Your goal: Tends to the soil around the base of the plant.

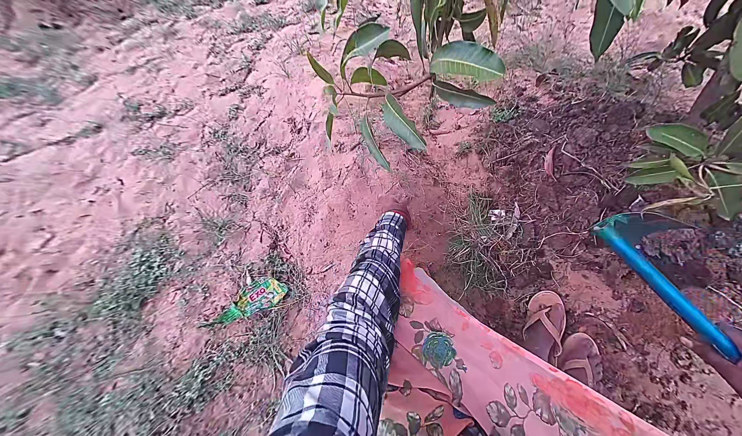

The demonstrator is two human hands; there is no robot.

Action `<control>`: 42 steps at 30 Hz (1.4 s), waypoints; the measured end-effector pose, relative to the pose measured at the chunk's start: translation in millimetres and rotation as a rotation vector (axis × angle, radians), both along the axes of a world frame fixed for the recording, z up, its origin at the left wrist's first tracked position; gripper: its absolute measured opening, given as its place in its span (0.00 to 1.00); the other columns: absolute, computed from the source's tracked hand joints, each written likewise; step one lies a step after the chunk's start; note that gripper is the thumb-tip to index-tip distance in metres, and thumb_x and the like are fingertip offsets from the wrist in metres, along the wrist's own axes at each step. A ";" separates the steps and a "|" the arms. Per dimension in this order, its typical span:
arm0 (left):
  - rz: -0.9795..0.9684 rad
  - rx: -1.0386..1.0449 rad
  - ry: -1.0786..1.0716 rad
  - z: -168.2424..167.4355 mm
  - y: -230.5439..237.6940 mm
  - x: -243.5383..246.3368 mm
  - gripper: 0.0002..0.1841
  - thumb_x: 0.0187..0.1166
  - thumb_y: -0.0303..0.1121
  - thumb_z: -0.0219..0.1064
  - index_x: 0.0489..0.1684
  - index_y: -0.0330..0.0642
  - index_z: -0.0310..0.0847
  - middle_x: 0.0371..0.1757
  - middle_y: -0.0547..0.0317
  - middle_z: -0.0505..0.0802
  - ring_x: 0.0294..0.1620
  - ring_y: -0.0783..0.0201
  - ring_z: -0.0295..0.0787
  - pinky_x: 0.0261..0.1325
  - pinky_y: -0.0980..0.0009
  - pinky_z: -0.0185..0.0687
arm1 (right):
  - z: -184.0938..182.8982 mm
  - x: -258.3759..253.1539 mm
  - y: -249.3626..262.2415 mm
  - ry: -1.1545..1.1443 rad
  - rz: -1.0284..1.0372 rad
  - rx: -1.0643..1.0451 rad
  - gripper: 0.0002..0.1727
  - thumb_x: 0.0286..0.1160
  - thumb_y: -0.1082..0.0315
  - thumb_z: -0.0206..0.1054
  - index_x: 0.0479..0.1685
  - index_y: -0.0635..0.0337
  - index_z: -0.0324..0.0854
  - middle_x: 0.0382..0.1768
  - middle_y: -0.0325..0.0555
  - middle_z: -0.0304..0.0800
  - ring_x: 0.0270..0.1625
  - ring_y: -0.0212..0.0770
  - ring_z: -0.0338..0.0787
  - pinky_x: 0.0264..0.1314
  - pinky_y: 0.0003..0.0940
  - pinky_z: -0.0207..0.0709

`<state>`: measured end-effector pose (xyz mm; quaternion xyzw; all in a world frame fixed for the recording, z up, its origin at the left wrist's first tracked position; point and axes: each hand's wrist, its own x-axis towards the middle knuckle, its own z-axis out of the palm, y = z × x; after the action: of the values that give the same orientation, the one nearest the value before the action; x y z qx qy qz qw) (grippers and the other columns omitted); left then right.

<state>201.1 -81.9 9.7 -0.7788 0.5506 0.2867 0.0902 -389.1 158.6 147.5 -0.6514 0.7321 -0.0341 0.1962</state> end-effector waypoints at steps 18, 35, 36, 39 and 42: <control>0.370 -0.063 0.240 24.8 30.1 4.1 0.24 0.96 0.41 0.47 0.70 0.28 0.81 0.74 0.31 0.84 0.80 0.38 0.77 0.83 0.41 0.67 | -134.0 431.5 -157.7 -0.978 -0.237 0.431 0.23 0.90 0.51 0.61 0.59 0.68 0.75 0.28 0.42 0.70 0.23 0.35 0.71 0.29 0.32 0.70; 0.477 -0.148 0.324 29.6 27.0 14.4 0.24 0.95 0.41 0.48 0.65 0.28 0.84 0.70 0.32 0.87 0.77 0.38 0.80 0.81 0.40 0.69 | -105.3 435.0 -151.4 -0.758 -0.120 0.480 0.31 0.90 0.44 0.58 0.62 0.68 0.77 0.37 0.49 0.78 0.32 0.41 0.77 0.40 0.40 0.75; 0.499 -0.177 0.340 29.5 28.3 16.7 0.25 0.96 0.42 0.46 0.64 0.29 0.85 0.68 0.33 0.88 0.76 0.38 0.81 0.80 0.40 0.69 | -100.2 437.5 -150.0 -0.816 -0.161 0.448 0.30 0.91 0.45 0.57 0.62 0.68 0.78 0.34 0.47 0.76 0.30 0.40 0.76 0.38 0.39 0.75; 0.585 -0.299 0.440 38.0 24.3 18.2 0.27 0.97 0.43 0.43 0.62 0.29 0.85 0.64 0.34 0.90 0.72 0.39 0.84 0.78 0.41 0.71 | -87.5 443.3 -155.5 -0.999 -0.229 0.278 0.24 0.92 0.49 0.57 0.53 0.66 0.77 0.22 0.39 0.69 0.19 0.34 0.70 0.25 0.31 0.70; 0.695 -0.492 0.493 48.6 23.8 10.7 0.27 0.98 0.41 0.42 0.60 0.29 0.85 0.61 0.35 0.91 0.67 0.41 0.85 0.74 0.43 0.73 | -94.8 436.2 -157.4 -0.957 -0.184 0.343 0.24 0.92 0.50 0.58 0.54 0.68 0.77 0.25 0.42 0.71 0.22 0.36 0.72 0.28 0.32 0.72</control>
<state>211.8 -58.1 58.4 -0.8236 0.3143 0.3371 -0.3305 47.1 1.2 52.6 -0.4541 0.6099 -0.2249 0.6092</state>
